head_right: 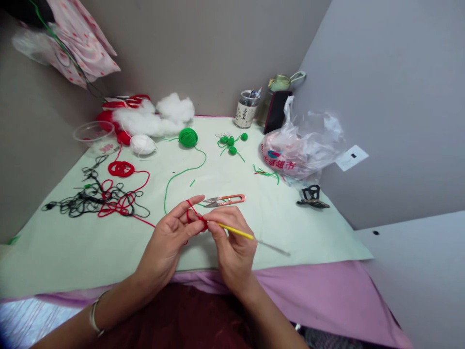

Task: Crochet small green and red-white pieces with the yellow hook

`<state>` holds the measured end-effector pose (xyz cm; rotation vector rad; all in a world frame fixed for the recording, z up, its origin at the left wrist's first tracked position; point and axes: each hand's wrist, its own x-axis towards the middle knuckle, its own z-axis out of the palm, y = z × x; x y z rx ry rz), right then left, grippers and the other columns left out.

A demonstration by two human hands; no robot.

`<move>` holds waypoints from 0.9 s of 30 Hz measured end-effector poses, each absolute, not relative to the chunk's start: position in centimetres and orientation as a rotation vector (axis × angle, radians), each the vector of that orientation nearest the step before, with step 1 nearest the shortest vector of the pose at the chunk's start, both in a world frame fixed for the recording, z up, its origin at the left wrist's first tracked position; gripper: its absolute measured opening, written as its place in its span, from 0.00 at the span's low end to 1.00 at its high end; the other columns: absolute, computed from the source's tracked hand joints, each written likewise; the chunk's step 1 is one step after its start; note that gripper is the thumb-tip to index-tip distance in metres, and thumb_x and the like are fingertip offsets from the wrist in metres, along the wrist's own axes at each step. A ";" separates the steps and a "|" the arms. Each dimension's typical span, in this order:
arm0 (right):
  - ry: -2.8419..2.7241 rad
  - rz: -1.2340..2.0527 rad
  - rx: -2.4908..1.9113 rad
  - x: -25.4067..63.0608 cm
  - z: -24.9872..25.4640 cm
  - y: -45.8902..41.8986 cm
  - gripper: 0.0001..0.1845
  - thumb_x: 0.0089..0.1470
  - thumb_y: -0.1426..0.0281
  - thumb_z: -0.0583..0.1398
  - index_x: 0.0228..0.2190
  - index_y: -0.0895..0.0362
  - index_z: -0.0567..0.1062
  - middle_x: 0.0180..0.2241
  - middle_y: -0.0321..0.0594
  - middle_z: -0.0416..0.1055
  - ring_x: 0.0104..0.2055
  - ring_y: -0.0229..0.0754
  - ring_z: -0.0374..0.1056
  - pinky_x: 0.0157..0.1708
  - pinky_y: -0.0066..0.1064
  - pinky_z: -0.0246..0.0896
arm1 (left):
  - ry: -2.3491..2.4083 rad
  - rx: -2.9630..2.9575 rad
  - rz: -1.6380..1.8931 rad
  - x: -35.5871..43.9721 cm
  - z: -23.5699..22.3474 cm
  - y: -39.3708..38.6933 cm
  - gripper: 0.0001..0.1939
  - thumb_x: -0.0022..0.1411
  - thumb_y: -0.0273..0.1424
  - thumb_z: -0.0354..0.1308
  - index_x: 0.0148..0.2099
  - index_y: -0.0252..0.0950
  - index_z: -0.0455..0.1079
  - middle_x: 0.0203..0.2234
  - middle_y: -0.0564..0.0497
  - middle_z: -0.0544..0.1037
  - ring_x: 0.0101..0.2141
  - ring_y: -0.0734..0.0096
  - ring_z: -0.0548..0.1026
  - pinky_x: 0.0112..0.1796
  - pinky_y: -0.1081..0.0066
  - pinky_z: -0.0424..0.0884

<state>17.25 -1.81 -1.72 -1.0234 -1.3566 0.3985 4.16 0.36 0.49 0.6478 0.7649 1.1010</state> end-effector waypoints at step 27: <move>-1.259 0.623 -0.941 18.3 -2.3 -1.5 0.10 0.66 0.72 0.63 0.41 0.47 0.85 0.35 0.36 0.80 0.37 0.41 0.75 0.37 0.34 0.71 | 0.642 0.437 0.928 4.0 0.3 0.2 0.23 0.59 0.26 0.73 0.57 0.37 0.80 0.36 0.51 0.81 0.40 0.72 0.77 0.47 0.74 0.70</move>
